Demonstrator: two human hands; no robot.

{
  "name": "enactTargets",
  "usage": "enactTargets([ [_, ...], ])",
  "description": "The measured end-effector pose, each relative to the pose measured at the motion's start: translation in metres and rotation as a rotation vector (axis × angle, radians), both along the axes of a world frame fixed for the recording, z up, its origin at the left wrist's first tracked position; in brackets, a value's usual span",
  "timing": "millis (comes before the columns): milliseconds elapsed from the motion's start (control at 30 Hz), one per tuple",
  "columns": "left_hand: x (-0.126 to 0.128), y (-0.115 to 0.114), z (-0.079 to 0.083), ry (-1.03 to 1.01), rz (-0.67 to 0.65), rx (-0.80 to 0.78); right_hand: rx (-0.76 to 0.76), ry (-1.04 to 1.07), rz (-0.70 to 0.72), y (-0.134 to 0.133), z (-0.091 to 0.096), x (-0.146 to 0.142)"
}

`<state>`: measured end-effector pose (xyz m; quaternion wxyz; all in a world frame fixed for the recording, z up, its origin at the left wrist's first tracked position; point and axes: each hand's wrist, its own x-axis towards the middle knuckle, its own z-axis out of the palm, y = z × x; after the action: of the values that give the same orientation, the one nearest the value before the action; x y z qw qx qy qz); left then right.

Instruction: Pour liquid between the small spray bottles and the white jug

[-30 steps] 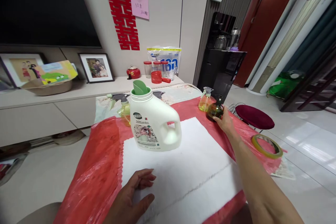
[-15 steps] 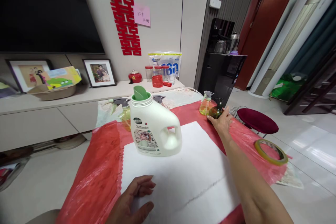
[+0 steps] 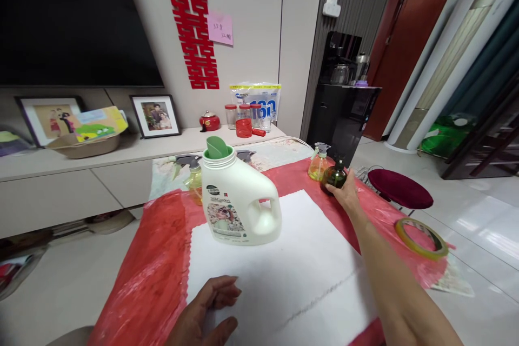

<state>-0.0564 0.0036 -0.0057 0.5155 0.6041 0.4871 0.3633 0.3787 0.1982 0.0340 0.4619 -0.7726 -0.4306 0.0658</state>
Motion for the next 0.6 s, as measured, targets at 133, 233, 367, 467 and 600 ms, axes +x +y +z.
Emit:
enactTargets([
  [133, 0.007, -0.005, 0.016, -0.008, 0.039, -0.014, -0.083, 0.119, -0.121, -0.022, 0.020, -0.011],
  [233, 0.010, -0.008, 0.028, -0.023, 0.045, -0.029, -0.057, 0.192, -0.184, -0.050, 0.037, -0.031],
  [367, 0.013, -0.007, 0.034, -0.066, 0.073, -0.022, 0.047, 0.368, -0.016, -0.089, 0.053, -0.068],
  [467, 0.015, -0.005, 0.030, -0.159, 0.136, -0.027, 0.091, 0.502, 0.148, -0.109, 0.056, -0.095],
  [600, 0.015, -0.001, 0.021, -0.298, 0.210, -0.077, 0.052, 0.613, 0.237, -0.115, 0.045, -0.110],
])
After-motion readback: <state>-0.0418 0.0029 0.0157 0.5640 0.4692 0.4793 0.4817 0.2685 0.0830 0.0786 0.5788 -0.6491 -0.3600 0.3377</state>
